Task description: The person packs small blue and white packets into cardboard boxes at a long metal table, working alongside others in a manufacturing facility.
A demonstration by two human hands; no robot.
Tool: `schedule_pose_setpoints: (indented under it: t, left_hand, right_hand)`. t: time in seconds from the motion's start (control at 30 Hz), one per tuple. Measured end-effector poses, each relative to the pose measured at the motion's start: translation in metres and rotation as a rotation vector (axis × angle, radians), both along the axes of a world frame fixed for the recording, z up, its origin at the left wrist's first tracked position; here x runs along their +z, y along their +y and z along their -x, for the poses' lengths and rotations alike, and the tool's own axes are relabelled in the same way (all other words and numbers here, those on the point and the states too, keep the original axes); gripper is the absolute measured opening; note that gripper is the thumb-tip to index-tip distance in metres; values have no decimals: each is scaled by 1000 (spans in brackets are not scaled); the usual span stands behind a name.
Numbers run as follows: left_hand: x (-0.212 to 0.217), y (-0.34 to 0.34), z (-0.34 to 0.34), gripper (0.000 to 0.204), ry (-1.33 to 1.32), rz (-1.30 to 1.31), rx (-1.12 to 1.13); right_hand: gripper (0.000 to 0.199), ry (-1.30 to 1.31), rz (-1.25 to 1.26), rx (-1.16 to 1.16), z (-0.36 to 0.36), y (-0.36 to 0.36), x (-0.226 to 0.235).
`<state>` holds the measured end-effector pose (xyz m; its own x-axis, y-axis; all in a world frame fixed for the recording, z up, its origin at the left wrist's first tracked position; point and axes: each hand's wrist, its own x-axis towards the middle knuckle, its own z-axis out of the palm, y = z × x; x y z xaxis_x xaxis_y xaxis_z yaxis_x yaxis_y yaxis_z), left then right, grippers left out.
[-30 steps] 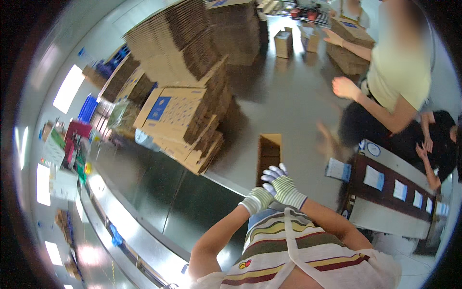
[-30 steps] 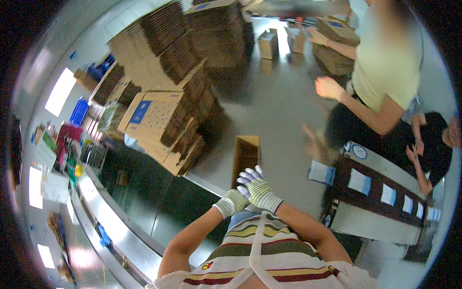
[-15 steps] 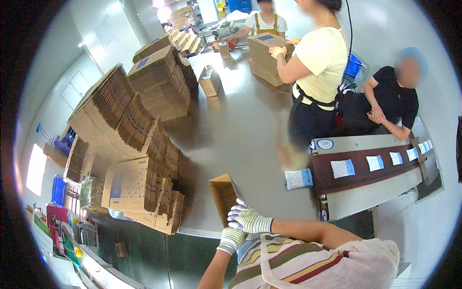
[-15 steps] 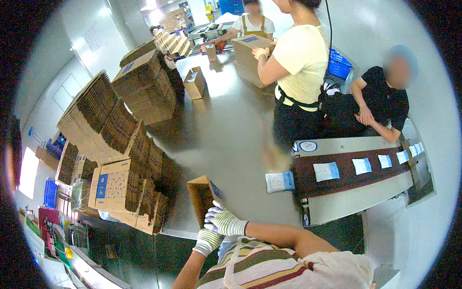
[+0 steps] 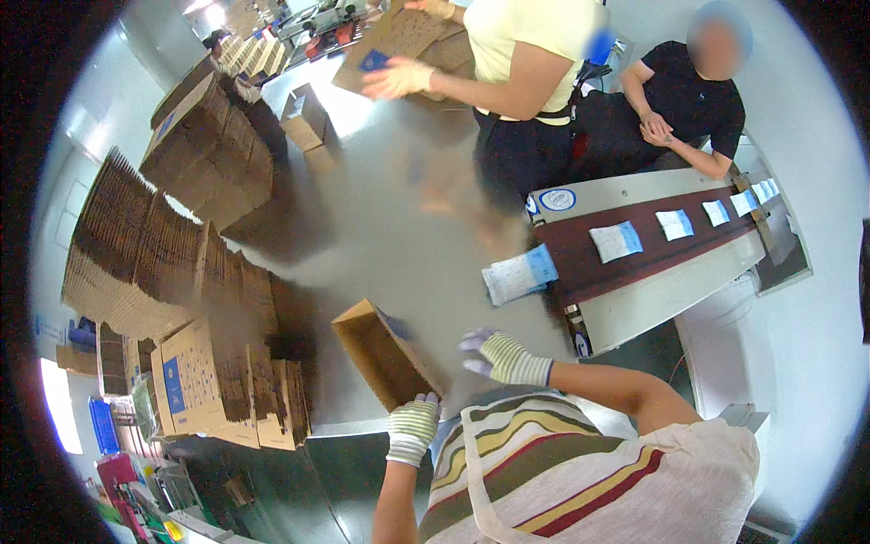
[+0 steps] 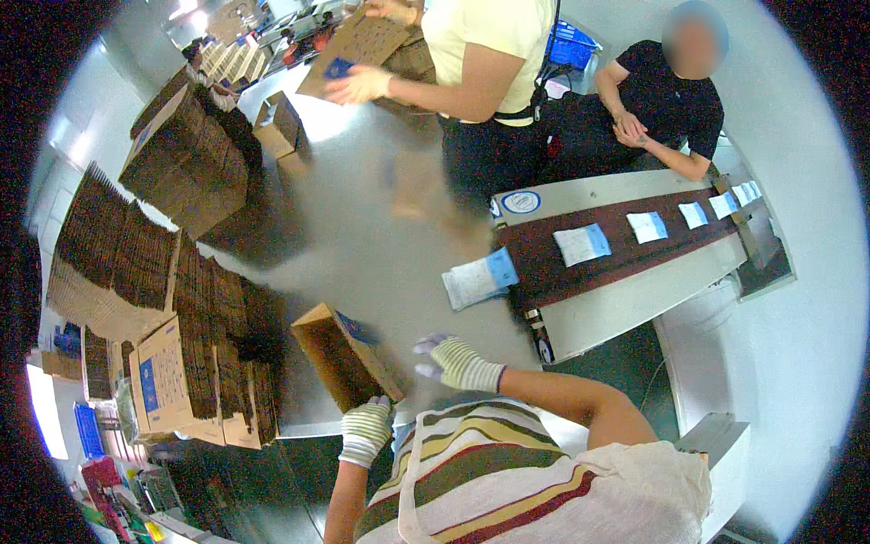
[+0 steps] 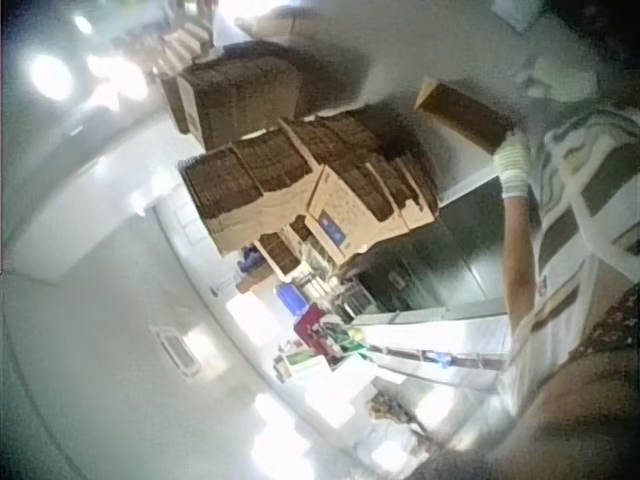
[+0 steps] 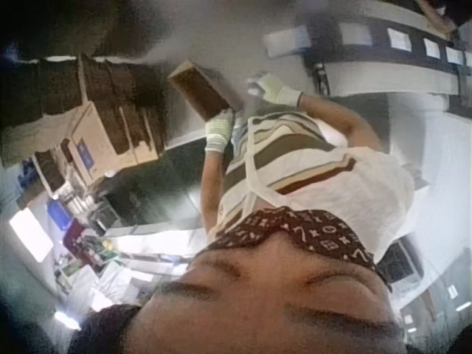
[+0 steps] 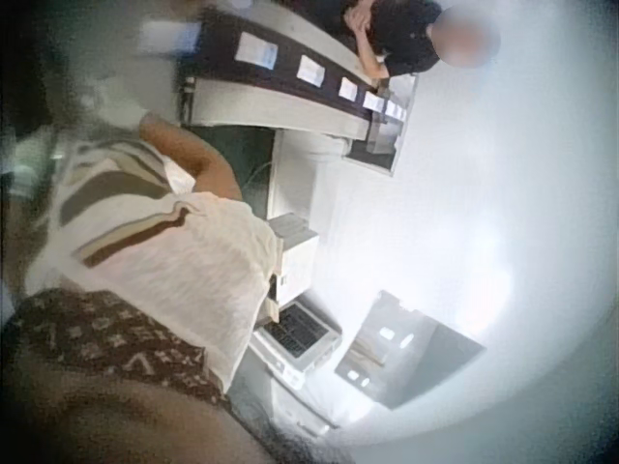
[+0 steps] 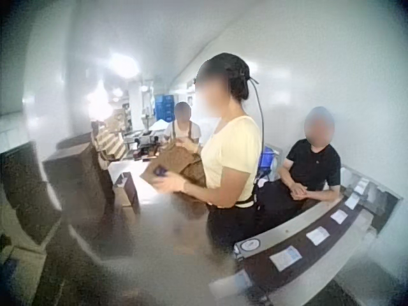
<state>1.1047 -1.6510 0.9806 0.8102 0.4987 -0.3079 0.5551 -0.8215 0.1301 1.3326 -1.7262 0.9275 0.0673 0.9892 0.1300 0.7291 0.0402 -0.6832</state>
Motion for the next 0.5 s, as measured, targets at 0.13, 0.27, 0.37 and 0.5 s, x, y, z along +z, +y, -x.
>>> schedule_pose_setpoints:
  t: [0.13, 0.27, 0.37, 0.5]
  left_hand:
    - [5, 2, -5, 15, 5, 24, -6]
    - [-4, 3, 0, 15, 9, 27, -3]
    - [6, 1, -3, 15, 1, 47, -7]
    - [0, 4, 0, 16, 51, 50, 39]
  right_hand:
    - [35, -83, 120, 71, -75, -8, -30]
    - [34, -458, 275, -77, -157, 29, -10]
    - [33, -550, 472, -132, -207, 54, 6]
    - [43, -454, 605, 211, -227, 99, 6]
